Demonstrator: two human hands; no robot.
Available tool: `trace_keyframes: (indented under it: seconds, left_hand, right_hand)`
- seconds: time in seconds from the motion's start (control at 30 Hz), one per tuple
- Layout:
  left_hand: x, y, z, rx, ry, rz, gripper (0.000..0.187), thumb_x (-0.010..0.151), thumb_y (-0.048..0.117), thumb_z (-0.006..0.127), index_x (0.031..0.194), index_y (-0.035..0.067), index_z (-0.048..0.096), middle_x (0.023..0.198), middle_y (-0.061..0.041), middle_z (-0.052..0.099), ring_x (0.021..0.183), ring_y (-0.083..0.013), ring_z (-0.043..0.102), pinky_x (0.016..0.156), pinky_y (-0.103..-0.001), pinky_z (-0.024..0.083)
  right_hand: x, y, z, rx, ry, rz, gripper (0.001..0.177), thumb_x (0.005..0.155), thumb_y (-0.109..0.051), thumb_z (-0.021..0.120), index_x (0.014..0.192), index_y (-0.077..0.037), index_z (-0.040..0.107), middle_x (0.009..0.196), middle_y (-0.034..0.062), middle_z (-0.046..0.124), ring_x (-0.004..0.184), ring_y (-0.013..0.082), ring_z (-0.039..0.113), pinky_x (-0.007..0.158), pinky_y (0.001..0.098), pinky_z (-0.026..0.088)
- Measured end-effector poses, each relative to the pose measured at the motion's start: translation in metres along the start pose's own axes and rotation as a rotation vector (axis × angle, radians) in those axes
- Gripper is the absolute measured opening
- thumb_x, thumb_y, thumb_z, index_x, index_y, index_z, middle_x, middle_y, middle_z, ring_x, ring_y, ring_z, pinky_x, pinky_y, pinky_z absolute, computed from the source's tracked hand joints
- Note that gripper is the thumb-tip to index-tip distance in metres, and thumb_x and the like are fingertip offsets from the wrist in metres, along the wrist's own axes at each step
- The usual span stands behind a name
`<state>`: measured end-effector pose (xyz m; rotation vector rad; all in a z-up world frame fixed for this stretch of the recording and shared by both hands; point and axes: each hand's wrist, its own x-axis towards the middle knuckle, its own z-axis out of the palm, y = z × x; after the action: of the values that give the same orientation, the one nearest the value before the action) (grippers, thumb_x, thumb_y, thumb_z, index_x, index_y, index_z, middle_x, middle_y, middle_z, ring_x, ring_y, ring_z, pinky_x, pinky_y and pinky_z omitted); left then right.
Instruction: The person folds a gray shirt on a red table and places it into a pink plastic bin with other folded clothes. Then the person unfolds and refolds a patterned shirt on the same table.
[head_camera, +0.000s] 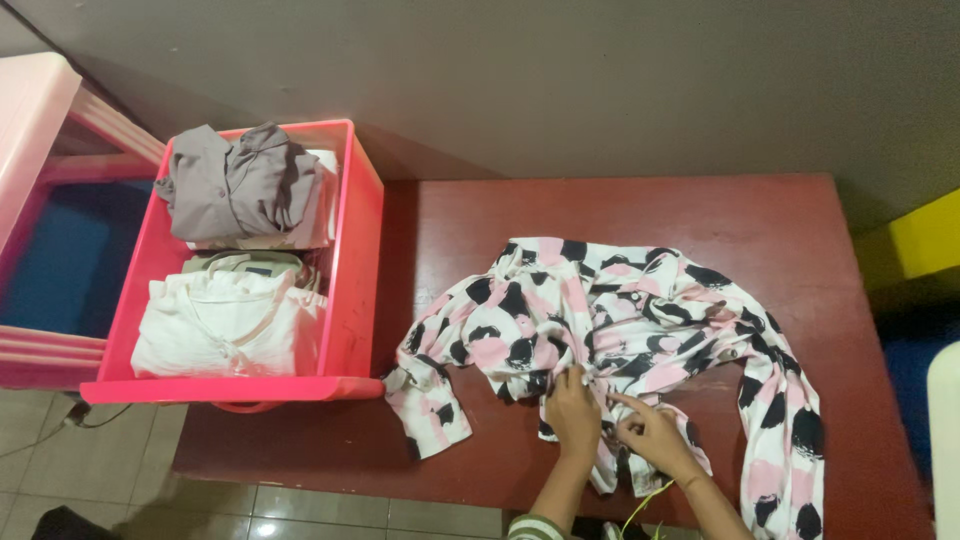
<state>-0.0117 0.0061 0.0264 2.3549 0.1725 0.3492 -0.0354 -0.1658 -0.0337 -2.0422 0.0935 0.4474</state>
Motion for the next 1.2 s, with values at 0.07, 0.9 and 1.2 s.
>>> trace_keyframes:
  seconds: [0.07,0.9,1.2]
  left_hand:
    - [-0.003,-0.004,-0.003,0.014,-0.014,-0.029,0.025,0.079,0.007,0.069,0.104,0.008,0.064,0.095,-0.015,0.065,0.079,-0.0384,0.067,0.067,-0.048,0.052]
    - [0.024,0.004,0.01,-0.365,-0.066,-0.28,0.013,0.089,0.009,0.067,0.098,0.0,0.068,0.082,-0.023,0.07,0.076,-0.0401,0.069,0.07,-0.046,0.053]
    - [0.035,0.0,0.035,-0.544,-0.119,-0.351,0.017,0.087,0.013,0.07,0.101,0.003,0.073,0.089,-0.014,0.076,0.079,-0.0253,0.074,0.074,-0.037,0.056]
  right_hand:
    - [-0.001,0.0,-0.001,0.071,0.078,0.057,0.036,0.081,-0.014,0.072,0.115,-0.008,0.065,0.07,0.0101,0.081,0.061,0.0145,0.071,0.062,0.0314,0.055]
    - [0.049,-0.027,0.016,-0.068,0.581,-0.159,0.02,0.086,-0.014,0.075,0.1,-0.003,0.067,0.088,0.0161,0.075,0.08,0.0281,0.076,0.069,0.04,0.058]
    - [0.069,-0.013,0.016,-0.101,0.648,-0.022,0.015,0.086,-0.016,0.077,0.09,-0.002,0.076,0.081,0.0134,0.076,0.073,0.0251,0.074,0.068,0.0347,0.055]
